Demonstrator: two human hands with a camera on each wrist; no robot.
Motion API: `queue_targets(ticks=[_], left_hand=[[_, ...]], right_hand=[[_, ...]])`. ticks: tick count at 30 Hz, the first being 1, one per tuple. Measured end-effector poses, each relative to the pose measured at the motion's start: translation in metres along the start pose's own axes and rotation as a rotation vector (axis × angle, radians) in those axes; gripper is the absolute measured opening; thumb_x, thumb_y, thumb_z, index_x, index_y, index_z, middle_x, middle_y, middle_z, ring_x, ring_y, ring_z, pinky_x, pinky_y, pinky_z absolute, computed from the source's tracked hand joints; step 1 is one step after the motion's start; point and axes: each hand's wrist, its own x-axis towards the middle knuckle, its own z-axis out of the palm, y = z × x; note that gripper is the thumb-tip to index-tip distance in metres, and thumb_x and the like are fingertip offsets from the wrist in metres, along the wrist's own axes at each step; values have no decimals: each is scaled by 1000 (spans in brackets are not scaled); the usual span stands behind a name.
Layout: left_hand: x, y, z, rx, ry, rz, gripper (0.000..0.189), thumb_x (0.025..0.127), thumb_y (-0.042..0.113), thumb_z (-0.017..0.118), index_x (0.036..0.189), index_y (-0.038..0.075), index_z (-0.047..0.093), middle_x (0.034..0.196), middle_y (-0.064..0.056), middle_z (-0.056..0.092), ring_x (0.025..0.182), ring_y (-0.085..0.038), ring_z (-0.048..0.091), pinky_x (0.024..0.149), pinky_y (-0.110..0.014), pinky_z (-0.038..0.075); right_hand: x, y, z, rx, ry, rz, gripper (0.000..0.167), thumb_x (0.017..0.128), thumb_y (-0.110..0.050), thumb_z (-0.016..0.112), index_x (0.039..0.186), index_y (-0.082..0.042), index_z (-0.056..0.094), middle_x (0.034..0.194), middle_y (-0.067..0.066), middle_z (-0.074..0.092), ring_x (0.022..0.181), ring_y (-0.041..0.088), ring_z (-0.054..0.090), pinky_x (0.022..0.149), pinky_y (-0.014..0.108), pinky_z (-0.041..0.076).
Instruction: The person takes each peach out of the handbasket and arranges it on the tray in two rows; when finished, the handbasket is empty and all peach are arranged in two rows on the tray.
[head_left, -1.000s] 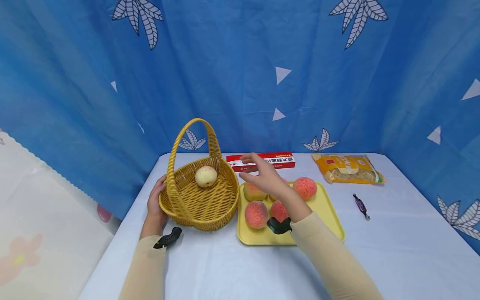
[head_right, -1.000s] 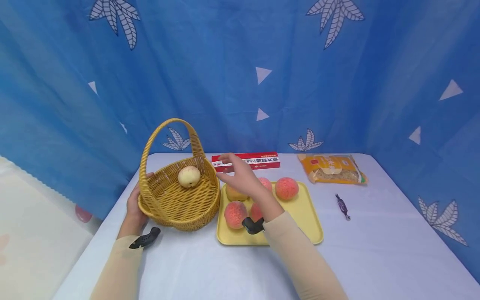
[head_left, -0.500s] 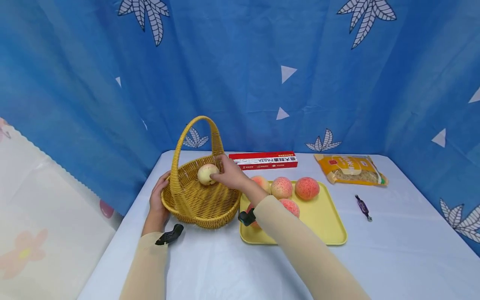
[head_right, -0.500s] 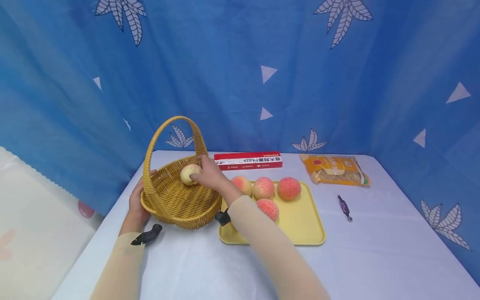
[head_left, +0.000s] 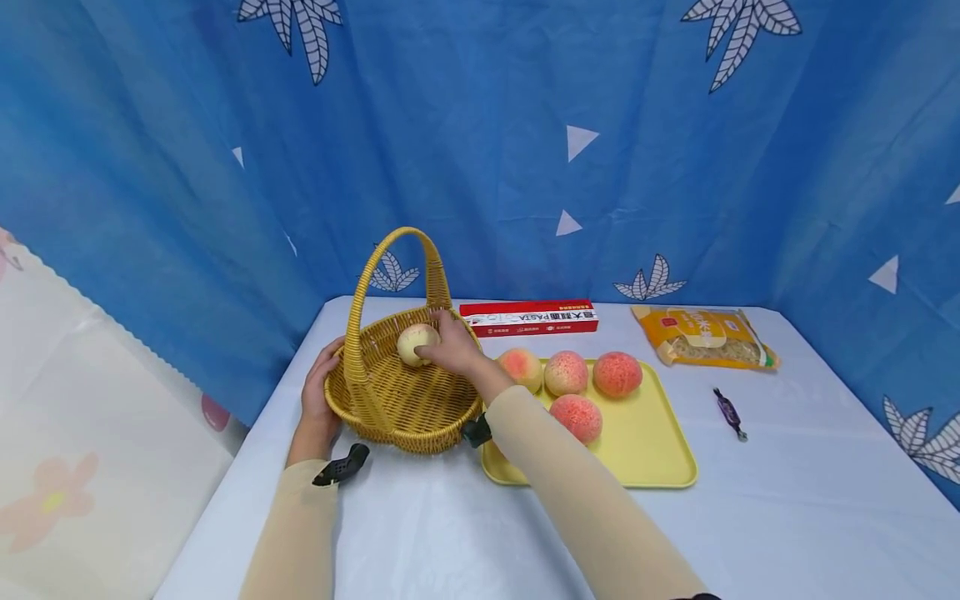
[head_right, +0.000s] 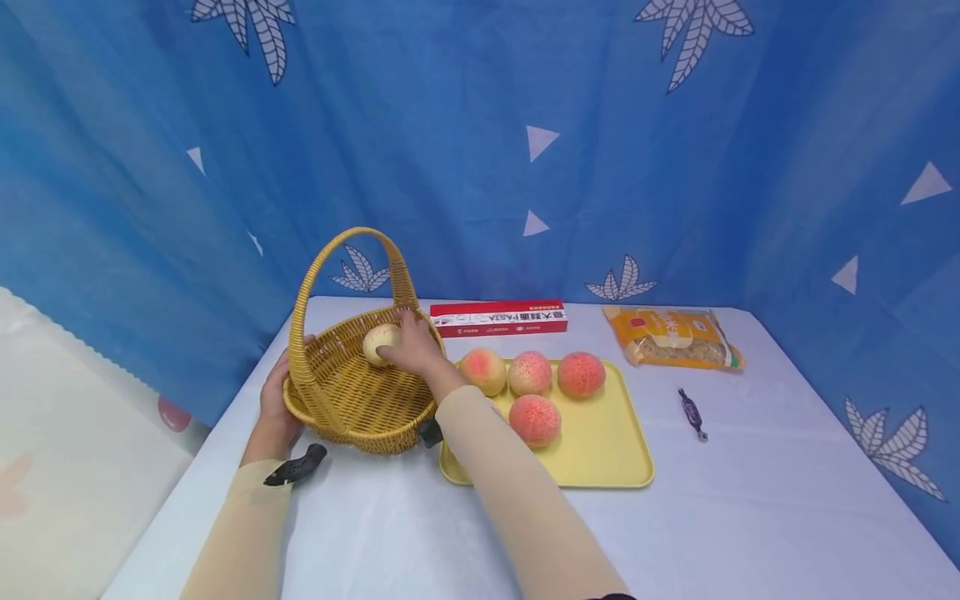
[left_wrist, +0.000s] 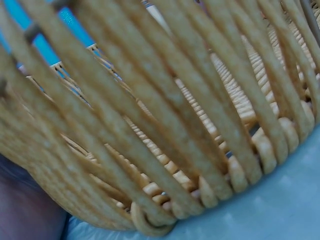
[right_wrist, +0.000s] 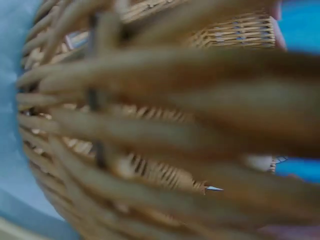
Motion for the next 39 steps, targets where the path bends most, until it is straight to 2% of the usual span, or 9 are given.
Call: queue_targets(ticks=[6,13,17,22,29,33,36,39], left_hand=[[0,1,3,13,5,-2,34,107,17,35,134,19,54,124,10,60,105,-4,59,92,-16,49],[0,1,4,33,-18,11,36,107,17,33,138,17,51,124,10,59,105,-4,59,92,-17,49],[2,2,4,32,-13,9,35,107,17,33,137,18,52,125,10,59,106,-4,58,93,-16,48],[2,4,4,37,5,-9,35,108,17,32,137,20,51,125,12,59,106,-3,58,93,-16,48],[0,3,1,52,9,-13,36,108,17,29,138,20,49,124,13,59,106,-2,58,93,-15,48],[1,2,0,56,7,-9,36,108,17,30,139,20,49,124,13,59,106,-2,58,93,-15,48],[1,1,-1,61,10,-12,36,108,18,31,139,19,49,125,13,59,107,-2,58,94,-15,47],[1,2,-2,62,8,-15,37,107,19,32,141,19,48,125,12,58,107,-2,58,94,-15,47]], right_hand=[[0,4,6,-13,-29,4,78,92,-27,69,157,-18,28,149,19,40,129,34,51,101,50,49],[1,9,8,-65,-40,-34,70,94,-27,67,155,-20,34,148,20,43,129,34,52,104,50,46],[2,8,10,-46,-11,-34,62,93,-25,68,148,-19,40,144,17,46,127,31,53,103,47,48],[1,6,12,-32,12,-28,43,95,-24,67,133,-17,47,138,13,49,123,27,55,100,42,49],[2,7,13,-116,38,-55,30,95,-24,68,117,-16,50,120,7,60,101,19,56,87,33,48],[2,6,14,-135,37,-55,32,93,-23,71,114,-16,49,114,7,61,95,18,54,84,31,47],[0,6,16,-111,22,-39,38,91,-22,74,116,-14,46,119,9,57,100,20,55,89,33,49],[-3,5,16,-104,7,-17,52,89,-22,76,127,-11,42,130,13,49,108,23,56,96,37,51]])
